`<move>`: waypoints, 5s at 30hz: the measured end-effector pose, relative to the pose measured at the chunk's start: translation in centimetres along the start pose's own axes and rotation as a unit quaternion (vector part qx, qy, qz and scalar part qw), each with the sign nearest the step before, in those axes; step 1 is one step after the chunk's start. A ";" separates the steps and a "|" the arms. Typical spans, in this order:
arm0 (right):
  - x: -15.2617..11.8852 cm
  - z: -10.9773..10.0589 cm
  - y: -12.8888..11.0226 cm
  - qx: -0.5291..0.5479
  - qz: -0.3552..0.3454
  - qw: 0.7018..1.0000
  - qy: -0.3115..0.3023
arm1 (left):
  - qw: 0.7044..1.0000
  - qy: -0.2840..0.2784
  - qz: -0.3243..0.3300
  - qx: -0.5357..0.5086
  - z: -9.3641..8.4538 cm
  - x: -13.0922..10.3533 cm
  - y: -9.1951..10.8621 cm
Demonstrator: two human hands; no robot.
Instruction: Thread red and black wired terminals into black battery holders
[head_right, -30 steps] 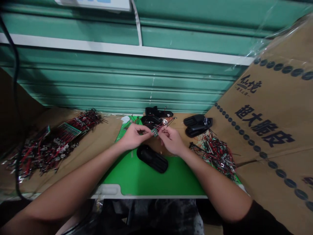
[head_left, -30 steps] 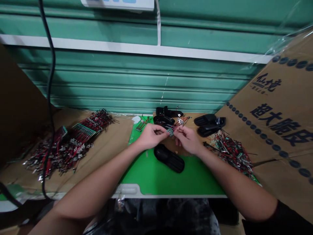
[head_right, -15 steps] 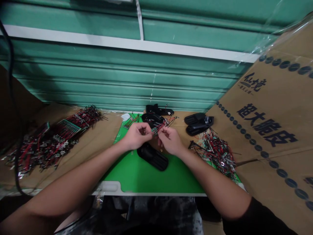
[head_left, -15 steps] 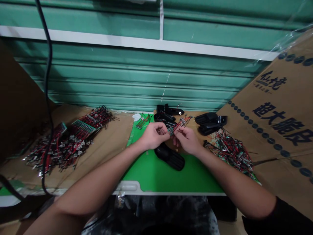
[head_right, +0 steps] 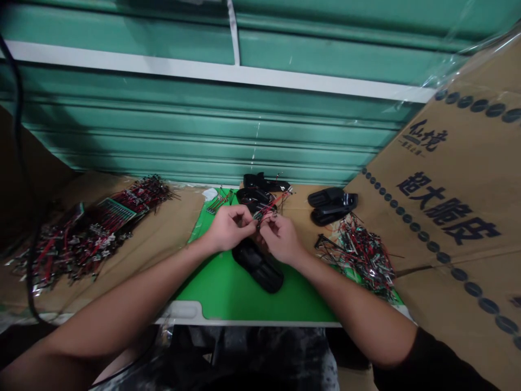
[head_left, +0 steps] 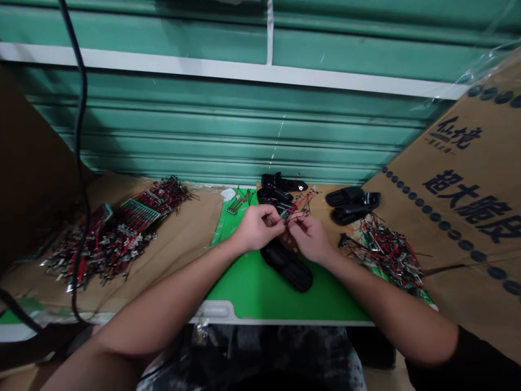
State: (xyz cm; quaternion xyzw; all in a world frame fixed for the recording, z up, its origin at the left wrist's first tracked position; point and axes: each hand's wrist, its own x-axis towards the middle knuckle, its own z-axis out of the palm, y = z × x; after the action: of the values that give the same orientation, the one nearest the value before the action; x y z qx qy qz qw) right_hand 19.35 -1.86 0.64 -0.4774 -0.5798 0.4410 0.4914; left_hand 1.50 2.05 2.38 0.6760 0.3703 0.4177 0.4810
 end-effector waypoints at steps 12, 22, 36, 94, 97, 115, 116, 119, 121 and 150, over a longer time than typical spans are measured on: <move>-0.2 -1.2 -0.3 -0.038 -0.033 0.998 -0.039 | 0.976 0.197 0.045 -0.082 -3.4 2.5 0.0; -0.3 -1.2 -1.0 -0.049 -0.028 0.998 -0.041 | 0.966 0.197 0.029 -0.164 -4.8 3.0 0.0; 0.3 -1.6 0.1 -0.147 -0.064 0.987 -0.005 | 0.988 0.035 0.001 -0.150 -2.4 1.8 -0.1; 0.4 -0.7 0.4 0.014 0.023 1.000 0.004 | 0.944 -0.024 -0.179 -0.275 -3.1 2.3 -0.7; 0.6 -0.8 0.2 0.059 0.050 0.997 -0.001 | 0.943 -0.018 -0.181 -0.280 -3.1 2.2 -0.6; 1.7 -1.3 -0.5 0.226 0.124 0.963 0.075 | 0.987 -0.045 -0.087 -0.130 -2.8 1.9 -1.5; 1.7 -1.3 -0.5 0.231 0.125 0.962 0.075 | 0.987 -0.046 -0.086 -0.127 -2.8 1.9 -1.5; 1.7 -1.2 -0.6 0.243 0.125 0.959 0.076 | 0.988 -0.041 -0.083 -0.124 -2.8 2.0 -1.4; 1.6 -1.2 -0.7 0.248 0.123 0.958 0.076 | 0.987 -0.032 -0.088 -0.130 -2.9 2.0 -1.4; 0.7 -0.6 -0.1 0.171 0.027 0.983 0.057 | 0.984 -0.066 -0.118 -0.120 -2.4 1.0 -0.6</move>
State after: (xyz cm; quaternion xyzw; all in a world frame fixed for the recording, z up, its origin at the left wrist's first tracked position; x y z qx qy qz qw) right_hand 19.92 -1.18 0.91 -0.4262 -0.4540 0.5190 0.5856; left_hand -0.37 3.90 2.47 0.5909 0.3625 0.3541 0.6277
